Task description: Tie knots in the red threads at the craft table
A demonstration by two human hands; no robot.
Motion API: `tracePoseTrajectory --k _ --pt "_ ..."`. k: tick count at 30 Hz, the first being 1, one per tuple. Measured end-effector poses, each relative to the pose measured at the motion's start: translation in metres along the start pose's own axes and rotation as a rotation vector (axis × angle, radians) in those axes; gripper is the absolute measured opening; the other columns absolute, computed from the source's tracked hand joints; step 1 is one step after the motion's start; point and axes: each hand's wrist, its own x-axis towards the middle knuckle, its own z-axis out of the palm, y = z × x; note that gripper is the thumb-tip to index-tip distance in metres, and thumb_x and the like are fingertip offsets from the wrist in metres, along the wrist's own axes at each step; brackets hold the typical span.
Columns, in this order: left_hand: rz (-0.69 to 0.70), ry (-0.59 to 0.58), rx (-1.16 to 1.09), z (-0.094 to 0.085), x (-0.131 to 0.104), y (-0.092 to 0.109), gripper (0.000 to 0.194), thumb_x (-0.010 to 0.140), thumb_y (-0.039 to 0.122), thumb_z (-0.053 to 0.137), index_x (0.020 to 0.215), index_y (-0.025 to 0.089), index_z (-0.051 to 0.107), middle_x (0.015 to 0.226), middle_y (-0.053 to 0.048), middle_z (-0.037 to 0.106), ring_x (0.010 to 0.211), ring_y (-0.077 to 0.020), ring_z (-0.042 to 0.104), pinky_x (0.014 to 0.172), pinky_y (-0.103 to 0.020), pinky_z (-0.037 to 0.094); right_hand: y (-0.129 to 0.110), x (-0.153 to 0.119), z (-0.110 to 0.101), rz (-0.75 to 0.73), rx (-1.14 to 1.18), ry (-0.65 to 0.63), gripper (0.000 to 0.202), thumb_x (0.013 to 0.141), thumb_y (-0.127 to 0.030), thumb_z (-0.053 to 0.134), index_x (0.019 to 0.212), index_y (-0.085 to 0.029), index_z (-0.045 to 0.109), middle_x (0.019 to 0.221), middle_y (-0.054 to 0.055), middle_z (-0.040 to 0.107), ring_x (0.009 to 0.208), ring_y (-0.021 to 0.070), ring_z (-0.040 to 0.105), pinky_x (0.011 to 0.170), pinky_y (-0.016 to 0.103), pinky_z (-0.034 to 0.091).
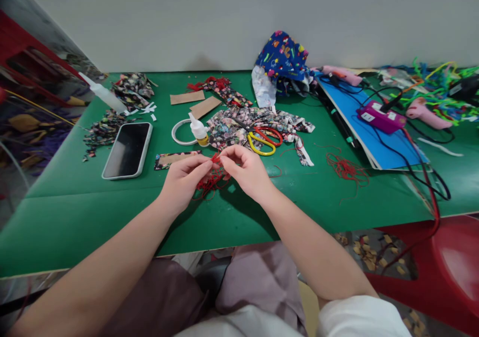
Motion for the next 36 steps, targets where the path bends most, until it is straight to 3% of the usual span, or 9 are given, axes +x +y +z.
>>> tracePoseTrajectory --k 36 --pt "-0.003 -0.004 0.041 -0.0008 -0.0001 0.0005 0.019 0.078 0.032 0.057 0.074 0.016 0.068 0.066 0.001 0.063 0.062 -0.0116 0.054 0.059 -0.022 0.043 0.0004 -0.0002 -0.0012 0.018 0.012 0.031 0.012 0.077 -0.031 0.059 0.078 -0.019 0.059 0.066 -0.003 0.058 0.054 0.0069 0.051 0.052 0.02 0.048"
